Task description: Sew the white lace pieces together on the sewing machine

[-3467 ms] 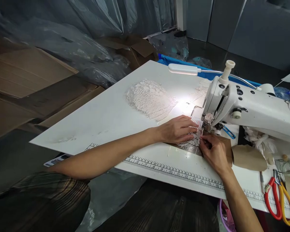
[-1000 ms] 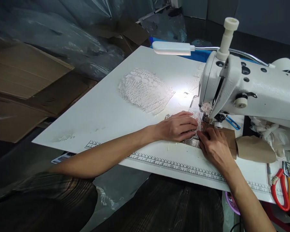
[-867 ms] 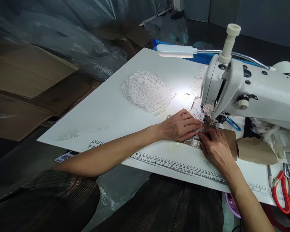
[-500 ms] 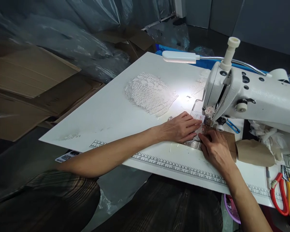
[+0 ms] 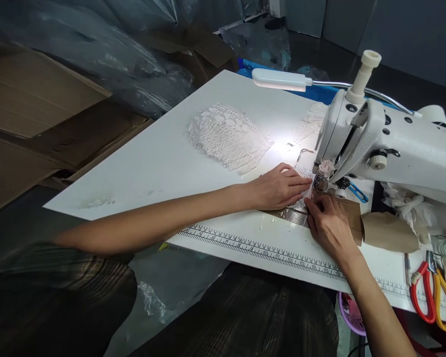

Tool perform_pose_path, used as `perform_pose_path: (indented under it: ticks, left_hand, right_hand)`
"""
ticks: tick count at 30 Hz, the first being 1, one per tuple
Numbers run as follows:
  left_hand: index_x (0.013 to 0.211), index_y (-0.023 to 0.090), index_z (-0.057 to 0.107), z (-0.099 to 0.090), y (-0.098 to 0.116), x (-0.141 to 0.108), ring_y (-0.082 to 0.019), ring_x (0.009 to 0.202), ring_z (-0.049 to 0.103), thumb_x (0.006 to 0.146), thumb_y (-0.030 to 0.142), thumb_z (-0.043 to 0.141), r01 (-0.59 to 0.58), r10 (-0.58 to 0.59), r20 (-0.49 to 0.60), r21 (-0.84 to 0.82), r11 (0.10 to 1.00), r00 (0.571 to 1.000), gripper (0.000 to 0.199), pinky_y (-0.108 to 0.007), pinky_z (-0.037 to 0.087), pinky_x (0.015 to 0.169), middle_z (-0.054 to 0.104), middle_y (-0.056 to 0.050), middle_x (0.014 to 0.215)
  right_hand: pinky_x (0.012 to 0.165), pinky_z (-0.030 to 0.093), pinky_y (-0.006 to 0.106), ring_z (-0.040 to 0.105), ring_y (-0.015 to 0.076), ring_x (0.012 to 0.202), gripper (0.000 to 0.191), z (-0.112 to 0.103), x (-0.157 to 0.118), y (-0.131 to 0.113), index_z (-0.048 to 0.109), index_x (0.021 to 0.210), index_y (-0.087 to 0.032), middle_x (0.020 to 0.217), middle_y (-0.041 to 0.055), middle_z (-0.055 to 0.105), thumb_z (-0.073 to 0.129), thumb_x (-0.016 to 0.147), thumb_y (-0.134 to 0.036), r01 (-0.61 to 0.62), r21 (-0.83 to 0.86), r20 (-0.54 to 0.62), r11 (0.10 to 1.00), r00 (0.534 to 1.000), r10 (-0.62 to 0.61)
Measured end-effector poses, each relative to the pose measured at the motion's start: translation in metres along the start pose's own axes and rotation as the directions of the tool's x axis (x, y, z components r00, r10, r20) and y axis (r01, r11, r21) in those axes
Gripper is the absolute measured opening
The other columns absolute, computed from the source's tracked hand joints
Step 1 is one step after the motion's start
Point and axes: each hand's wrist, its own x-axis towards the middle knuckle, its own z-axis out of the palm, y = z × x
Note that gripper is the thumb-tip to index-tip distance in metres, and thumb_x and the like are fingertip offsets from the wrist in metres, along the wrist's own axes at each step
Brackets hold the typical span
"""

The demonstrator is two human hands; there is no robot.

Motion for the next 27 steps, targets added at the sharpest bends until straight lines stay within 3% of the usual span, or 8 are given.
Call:
perform_pose_path:
  ticks: [9, 16, 21, 27]
  left_hand:
    - [0.117, 0.021, 0.068, 0.009, -0.014, 0.003, -0.021, 0.101, 0.063, 0.103, 0.027, 0.043, -0.028, 0.018, -0.093, -0.108, 0.994, 0.996, 0.029, -0.037, 0.04, 0.087, 0.066, -0.007, 0.132]
    - [0.119, 0.019, 0.068, 0.012, -0.014, 0.002, -0.021, 0.105, 0.062, 0.103, 0.024, 0.044, -0.059, 0.047, -0.124, -0.096, 0.994, 0.991, 0.029, -0.039, 0.042, 0.095, 0.067, -0.008, 0.132]
    - [0.116, 0.02, 0.069, 0.015, -0.012, 0.0, -0.02, 0.098, 0.063, 0.103, 0.023, 0.043, -0.066, 0.05, -0.207, -0.072, 0.995, 0.977, 0.029, -0.044, 0.037, 0.102, 0.07, -0.006, 0.126]
    - [0.114, 0.019, 0.068, 0.016, -0.012, -0.002, -0.02, 0.097, 0.062, 0.104, 0.023, 0.043, -0.053, 0.031, -0.218, -0.093, 0.994, 0.976, 0.028, -0.044, 0.033, 0.1, 0.069, -0.006, 0.128]
  right_hand:
    - [0.07, 0.051, 0.034, 0.058, 0.0237, 0.086, 0.036, -0.001, 0.007, -0.003, 0.065, 0.123, -0.02, 0.099, 0.0127, 0.061, 0.042, 0.096, -0.022, -0.032, -0.029, -0.015, 0.999, 0.999, 0.031]
    - [0.069, 0.05, 0.034, 0.058, 0.0228, 0.083, 0.035, -0.001, 0.006, -0.005, 0.067, 0.12, -0.019, 0.097, 0.0123, 0.06, 0.042, 0.096, -0.021, -0.038, -0.046, -0.055, 0.998, 0.998, 0.035]
    - [0.072, 0.05, 0.035, 0.056, 0.0229, 0.085, 0.036, 0.001, 0.004, -0.009, 0.067, 0.123, -0.02, 0.097, 0.0119, 0.06, 0.042, 0.096, -0.022, -0.056, -0.049, -0.047, 0.997, 0.997, 0.053]
    - [0.073, 0.05, 0.034, 0.056, 0.0226, 0.088, 0.037, 0.004, 0.002, -0.009, 0.065, 0.126, -0.021, 0.1, 0.0115, 0.059, 0.042, 0.097, -0.024, -0.082, -0.03, -0.043, 0.996, 0.996, 0.08]
